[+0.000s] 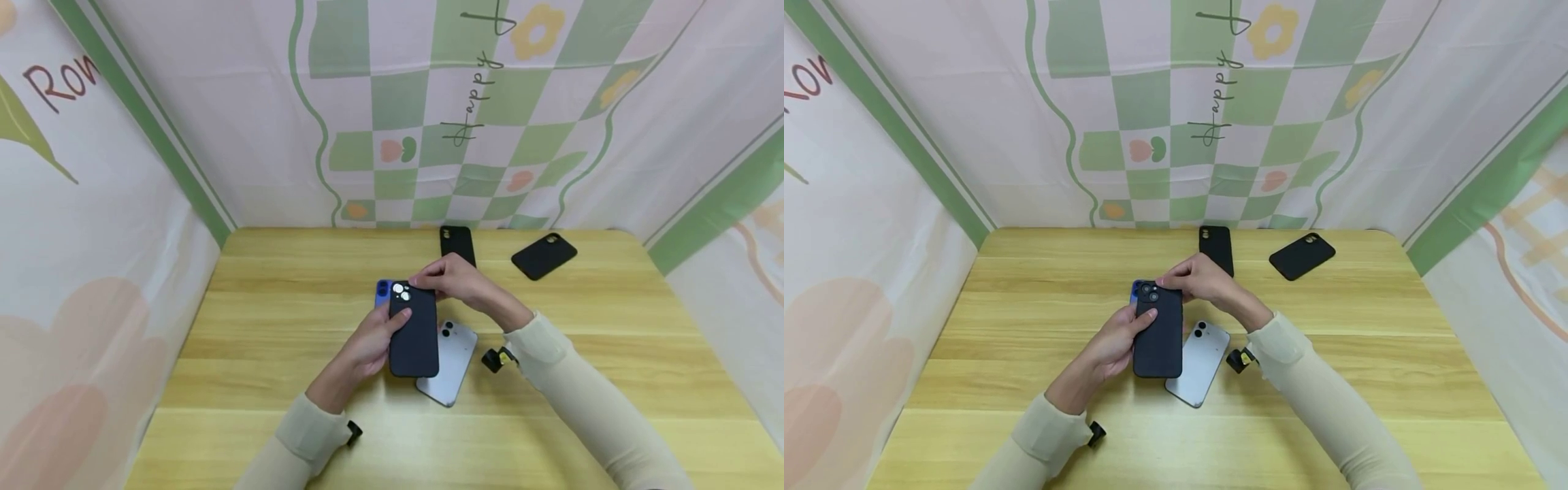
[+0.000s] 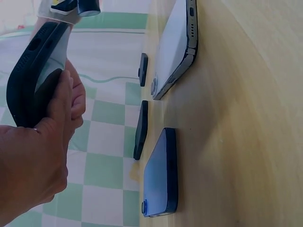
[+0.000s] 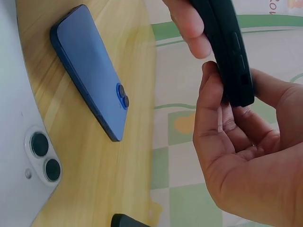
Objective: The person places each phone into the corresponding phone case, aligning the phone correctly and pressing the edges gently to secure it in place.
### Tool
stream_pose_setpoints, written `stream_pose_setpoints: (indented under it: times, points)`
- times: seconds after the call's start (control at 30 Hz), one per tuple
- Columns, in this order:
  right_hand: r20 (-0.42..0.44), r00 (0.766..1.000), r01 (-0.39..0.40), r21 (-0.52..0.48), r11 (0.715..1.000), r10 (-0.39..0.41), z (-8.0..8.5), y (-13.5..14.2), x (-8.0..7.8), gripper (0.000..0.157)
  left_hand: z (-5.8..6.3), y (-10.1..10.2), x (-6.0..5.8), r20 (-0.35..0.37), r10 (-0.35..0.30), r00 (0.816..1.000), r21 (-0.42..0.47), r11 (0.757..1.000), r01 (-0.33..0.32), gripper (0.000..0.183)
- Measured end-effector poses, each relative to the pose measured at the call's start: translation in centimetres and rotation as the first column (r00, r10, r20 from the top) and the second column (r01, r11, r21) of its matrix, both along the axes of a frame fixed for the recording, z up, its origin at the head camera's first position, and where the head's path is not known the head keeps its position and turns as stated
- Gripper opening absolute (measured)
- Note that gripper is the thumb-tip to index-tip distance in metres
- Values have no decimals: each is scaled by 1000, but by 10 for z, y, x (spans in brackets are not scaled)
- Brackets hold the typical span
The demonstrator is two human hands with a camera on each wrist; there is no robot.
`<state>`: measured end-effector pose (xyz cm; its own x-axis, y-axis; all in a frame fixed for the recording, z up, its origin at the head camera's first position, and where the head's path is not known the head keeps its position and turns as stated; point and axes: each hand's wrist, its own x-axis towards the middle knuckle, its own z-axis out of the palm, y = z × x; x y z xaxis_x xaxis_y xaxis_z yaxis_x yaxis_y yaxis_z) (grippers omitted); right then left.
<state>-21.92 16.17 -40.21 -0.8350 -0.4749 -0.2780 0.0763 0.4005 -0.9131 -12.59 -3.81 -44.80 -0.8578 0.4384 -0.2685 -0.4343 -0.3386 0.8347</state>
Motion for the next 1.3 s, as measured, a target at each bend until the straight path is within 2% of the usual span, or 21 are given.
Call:
stream_pose_setpoints:
  times: [0.2,0.33,0.53,0.9,1.3]
  points:
    - [18,999,28,64,998,-29,3,3,0,27,-1,0,-1,-29,29,999,-28,999,-30,47]
    - [40,998,43,72,997,-45,4,4,1,30,-1,0,-1,-34,42,999,-34,998,-43,45]
    - [61,997,52,47,998,-55,4,6,3,31,-1,1,-1,-46,61,997,-31,998,-62,44]
    - [18,999,32,20,999,-32,1,8,4,29,0,-1,0,-44,52,998,-42,998,-54,44]
    - [-9,998,57,-38,998,-58,-8,9,4,23,3,0,0,-22,45,999,-43,998,-46,46]
